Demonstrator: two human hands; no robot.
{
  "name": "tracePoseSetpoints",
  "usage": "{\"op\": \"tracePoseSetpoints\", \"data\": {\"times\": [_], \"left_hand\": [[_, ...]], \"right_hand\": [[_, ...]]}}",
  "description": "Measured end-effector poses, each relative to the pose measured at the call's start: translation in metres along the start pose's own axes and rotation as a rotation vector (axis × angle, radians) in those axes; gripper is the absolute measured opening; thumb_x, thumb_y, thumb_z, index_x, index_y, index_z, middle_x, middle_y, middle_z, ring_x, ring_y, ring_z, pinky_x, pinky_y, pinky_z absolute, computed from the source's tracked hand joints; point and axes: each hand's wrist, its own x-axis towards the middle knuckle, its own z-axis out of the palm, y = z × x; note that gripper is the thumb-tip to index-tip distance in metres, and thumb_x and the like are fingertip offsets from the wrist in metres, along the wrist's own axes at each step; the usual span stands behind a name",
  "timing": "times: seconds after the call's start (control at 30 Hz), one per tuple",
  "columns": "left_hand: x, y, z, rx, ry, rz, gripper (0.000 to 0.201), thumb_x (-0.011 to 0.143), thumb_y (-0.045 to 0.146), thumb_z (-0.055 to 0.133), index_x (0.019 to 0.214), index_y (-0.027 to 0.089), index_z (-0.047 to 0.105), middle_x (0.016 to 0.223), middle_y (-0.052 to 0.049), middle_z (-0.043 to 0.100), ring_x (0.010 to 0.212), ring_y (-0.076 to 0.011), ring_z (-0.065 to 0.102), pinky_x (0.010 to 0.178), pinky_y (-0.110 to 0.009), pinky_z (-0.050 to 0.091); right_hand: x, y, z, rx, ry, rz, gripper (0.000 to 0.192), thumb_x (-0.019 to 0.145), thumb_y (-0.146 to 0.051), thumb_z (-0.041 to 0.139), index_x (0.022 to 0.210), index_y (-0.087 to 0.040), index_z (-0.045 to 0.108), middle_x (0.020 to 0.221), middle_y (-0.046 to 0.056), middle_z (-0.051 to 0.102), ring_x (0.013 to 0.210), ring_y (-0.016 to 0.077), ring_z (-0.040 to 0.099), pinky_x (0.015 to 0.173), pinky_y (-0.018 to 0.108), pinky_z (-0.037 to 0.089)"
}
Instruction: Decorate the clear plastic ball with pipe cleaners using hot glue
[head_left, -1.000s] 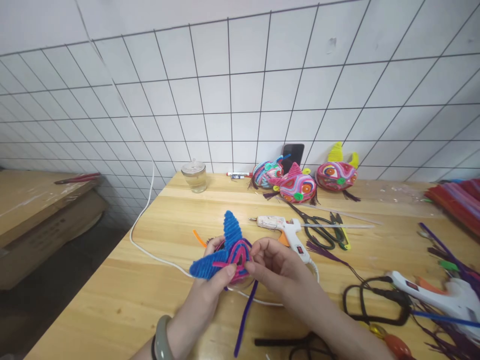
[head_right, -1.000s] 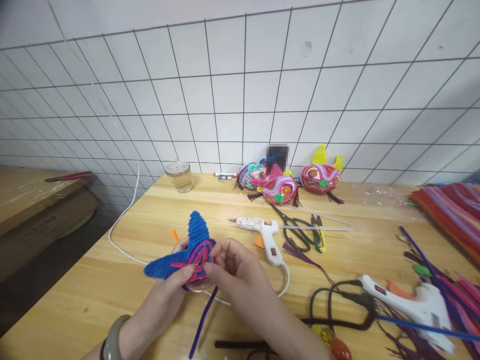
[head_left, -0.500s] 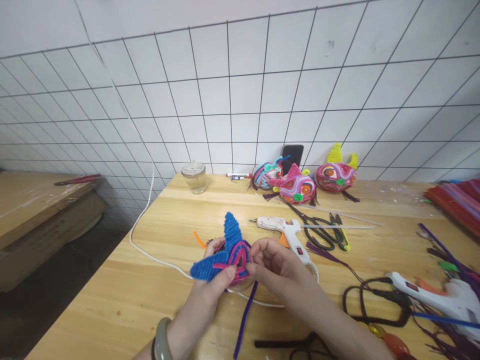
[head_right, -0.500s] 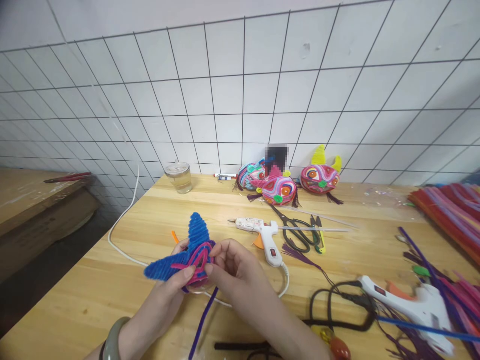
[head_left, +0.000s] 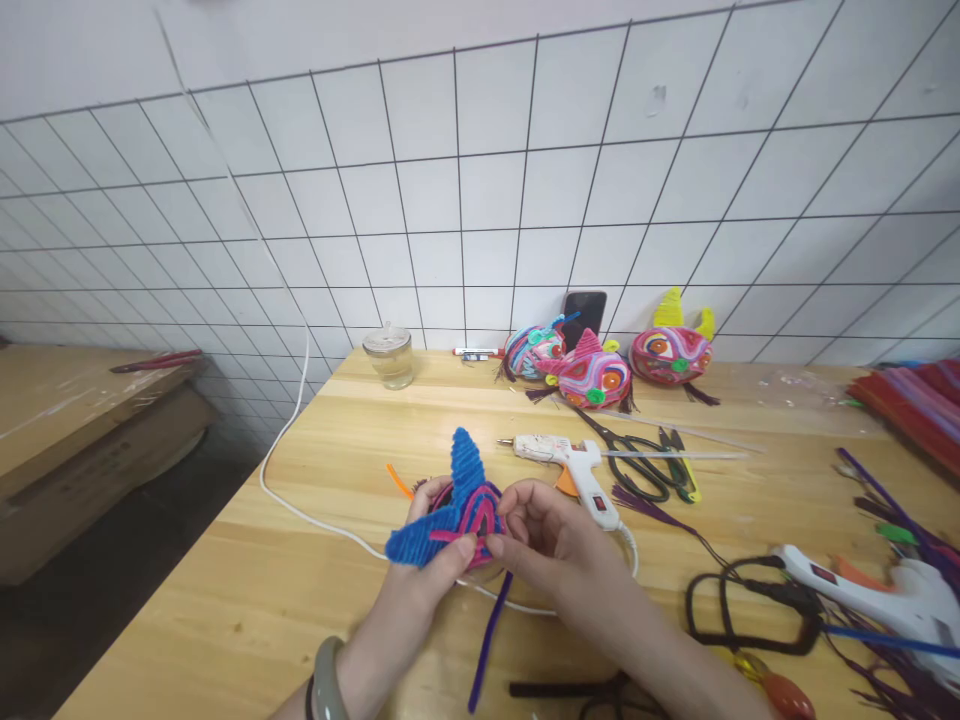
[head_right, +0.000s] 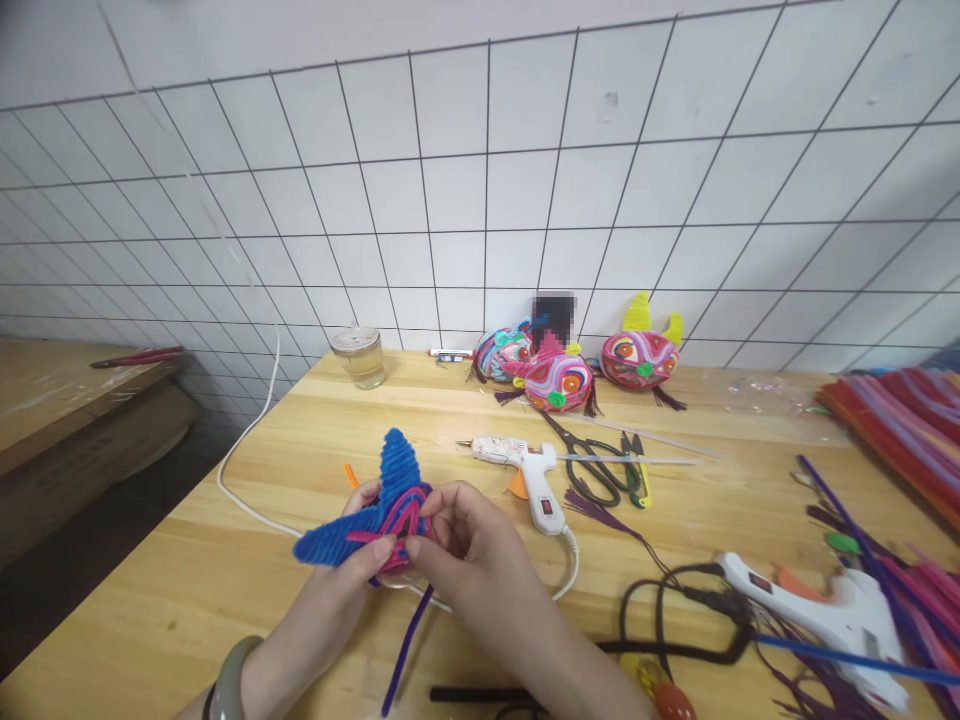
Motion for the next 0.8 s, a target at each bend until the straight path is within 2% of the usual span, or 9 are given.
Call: {"op": "tracePoseSetpoints", "data": {"times": [0.1, 0.57, 0.8], "left_hand": [[0.0001, -0.0013, -0.001, 0.005, -0.034, -0.012, 0.044, 0.079, 0.033, 0.065, 0.119, 0.024, 0.048, 0.118, -0.007, 0.06, 0.117, -0.0276, 0.052, 0.105, -0.044, 0.035], [0.0011, -0.0013, 0.0012, 0.054, -0.013, -0.027, 0.046, 0.077, 0.038, 0.066, 0.117, 0.026, 0.047, 0.125, -0.007, 0.052, 0.122, -0.029, 0.046, 0.106, -0.045, 0.033], [-0.0003, 0.0019, 0.0004, 0.015, -0.089, -0.01, 0.044, 0.081, 0.038, 0.062, 0.12, 0.027, 0.048, 0.125, -0.006, 0.054, 0.123, -0.0268, 0.046, 0.108, -0.043, 0.031]], "right_hand": [[-0.0002, -0.0007, 0.0016, -0.015, 0.009, -0.001, 0.032, 0.071, -0.042, 0.074, 0.078, -0.021, 0.05, 0.058, -0.008, 0.038, 0.056, 0.0105, 0.035, 0.05, 0.022, 0.03], [0.0022, 0.0038, 0.0009, -0.071, 0.043, -0.02, 0.03, 0.071, -0.04, 0.072, 0.076, -0.022, 0.049, 0.056, -0.009, 0.037, 0.054, 0.0108, 0.036, 0.049, 0.023, 0.03], [0.002, 0.0016, -0.0016, -0.07, 0.042, -0.01, 0.026, 0.071, -0.033, 0.071, 0.079, -0.021, 0.049, 0.057, -0.009, 0.037, 0.055, 0.0106, 0.035, 0.05, 0.023, 0.028]]}}
